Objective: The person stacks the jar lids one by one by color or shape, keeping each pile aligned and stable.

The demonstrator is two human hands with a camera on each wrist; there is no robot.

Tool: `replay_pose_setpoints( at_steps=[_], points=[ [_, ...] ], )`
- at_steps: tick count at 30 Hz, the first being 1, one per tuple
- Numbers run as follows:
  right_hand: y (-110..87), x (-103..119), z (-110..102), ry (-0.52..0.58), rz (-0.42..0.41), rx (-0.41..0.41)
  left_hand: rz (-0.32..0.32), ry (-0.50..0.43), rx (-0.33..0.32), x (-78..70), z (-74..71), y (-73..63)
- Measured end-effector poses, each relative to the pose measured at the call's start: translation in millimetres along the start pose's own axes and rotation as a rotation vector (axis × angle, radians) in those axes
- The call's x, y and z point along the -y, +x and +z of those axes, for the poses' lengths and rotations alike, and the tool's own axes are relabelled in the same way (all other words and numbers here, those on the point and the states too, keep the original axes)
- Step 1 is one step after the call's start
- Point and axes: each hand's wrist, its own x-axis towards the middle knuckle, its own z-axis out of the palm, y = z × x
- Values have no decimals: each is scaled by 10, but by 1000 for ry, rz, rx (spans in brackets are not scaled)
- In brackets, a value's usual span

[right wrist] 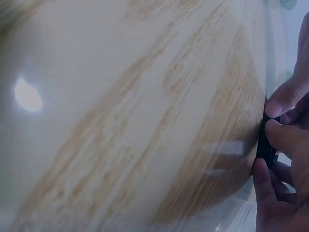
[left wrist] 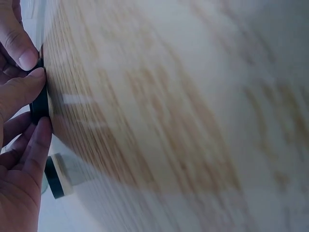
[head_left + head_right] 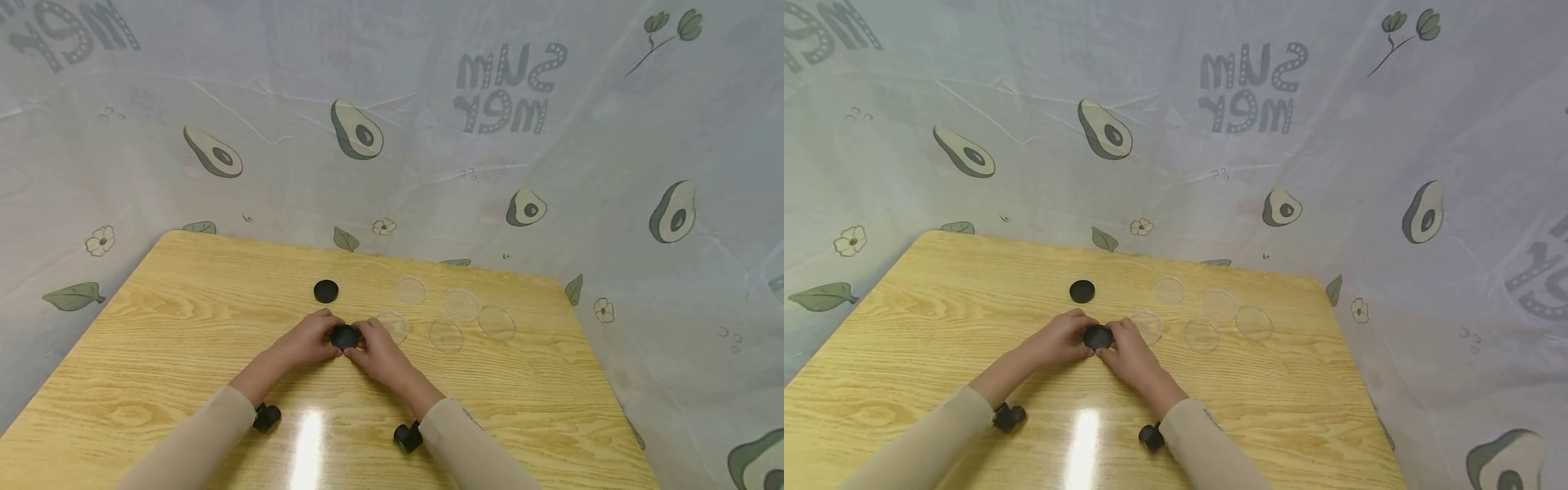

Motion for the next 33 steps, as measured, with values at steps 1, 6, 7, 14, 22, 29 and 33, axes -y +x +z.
replay_pose_setpoints(
  at_steps=[1, 6, 7, 14, 22, 29, 33],
  points=[
    [1, 2, -1, -3, -3, 2, -2, 2, -1, 2, -1, -2],
    [16, 24, 15, -13, -25, 16, -8, 7, -6, 22, -14, -44],
    [20, 34, 21, -14, -28, 20, -13, 5, -8, 28, -18, -60],
    [66, 143, 90, 7, -50, 60, -51, -5, -25, 80, -78, -209],
    [119, 265, 182, -7, -93, 81, -58, 0, -46, 166, -175, -398],
    [152, 374, 246, -39, -124, 96, -59, -12, -80, 196, -227, -529],
    [169, 408, 293, -56, -142, 99, -62, -22, -82, 219, -257, -594]
  ],
)
